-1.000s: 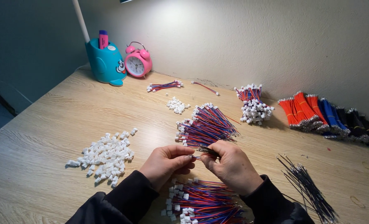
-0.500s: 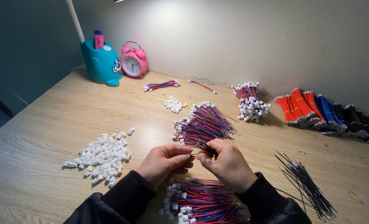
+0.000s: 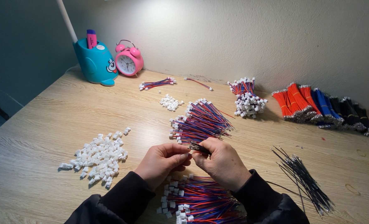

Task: The person inserts black wires into white plastic connectors on a wooden table. They handle bundles of red, blue, and black wires, repeatedly picking up a wire and inserting it into a connector.

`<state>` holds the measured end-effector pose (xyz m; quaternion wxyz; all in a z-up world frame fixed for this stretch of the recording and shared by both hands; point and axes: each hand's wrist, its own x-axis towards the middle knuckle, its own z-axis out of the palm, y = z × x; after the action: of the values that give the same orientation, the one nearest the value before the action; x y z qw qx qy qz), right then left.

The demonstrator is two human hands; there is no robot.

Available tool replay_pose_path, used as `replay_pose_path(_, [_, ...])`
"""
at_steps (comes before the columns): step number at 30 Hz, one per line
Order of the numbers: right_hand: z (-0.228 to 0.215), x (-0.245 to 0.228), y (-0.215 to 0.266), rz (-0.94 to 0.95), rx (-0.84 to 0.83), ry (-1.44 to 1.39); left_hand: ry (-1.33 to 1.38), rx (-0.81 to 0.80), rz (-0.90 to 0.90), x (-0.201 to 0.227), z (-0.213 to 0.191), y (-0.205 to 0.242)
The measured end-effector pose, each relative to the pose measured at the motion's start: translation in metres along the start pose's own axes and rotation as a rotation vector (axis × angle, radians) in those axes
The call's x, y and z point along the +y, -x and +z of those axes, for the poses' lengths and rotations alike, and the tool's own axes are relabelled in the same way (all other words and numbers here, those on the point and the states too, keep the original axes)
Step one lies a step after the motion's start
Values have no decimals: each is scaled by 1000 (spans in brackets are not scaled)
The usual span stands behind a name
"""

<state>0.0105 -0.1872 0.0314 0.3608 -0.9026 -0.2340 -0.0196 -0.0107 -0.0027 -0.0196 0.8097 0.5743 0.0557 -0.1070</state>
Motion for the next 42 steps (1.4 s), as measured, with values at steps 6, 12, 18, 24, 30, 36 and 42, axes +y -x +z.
replay_pose_path(6, [6, 8, -2, -33, 2, -15, -31, -5, 97, -9, 0, -7])
replay_pose_path(12, [-26, 1, -11, 28, 45, -38, -235, 128, 243, -8, -2, -23])
replay_pose_path(18, [-57, 41, -16, 305, 178, 12, -511, 192, 409, 12, 4, -2])
replay_pose_path(24, [-24, 20, -14, 105, -86, -262, -1127, -30, 612, 5, 4, 6])
replay_pose_path(30, [-8, 22, -10, 43, -223, -466, -1291, -115, 597, -1, 10, 12])
replay_pose_path(36, [1, 39, -11, 180, -257, -628, -1107, -101, 404, -4, 5, 8])
replay_pose_path(42, [0, 36, -9, 152, -230, -538, -331, -8, 143, -1, 2, -4])
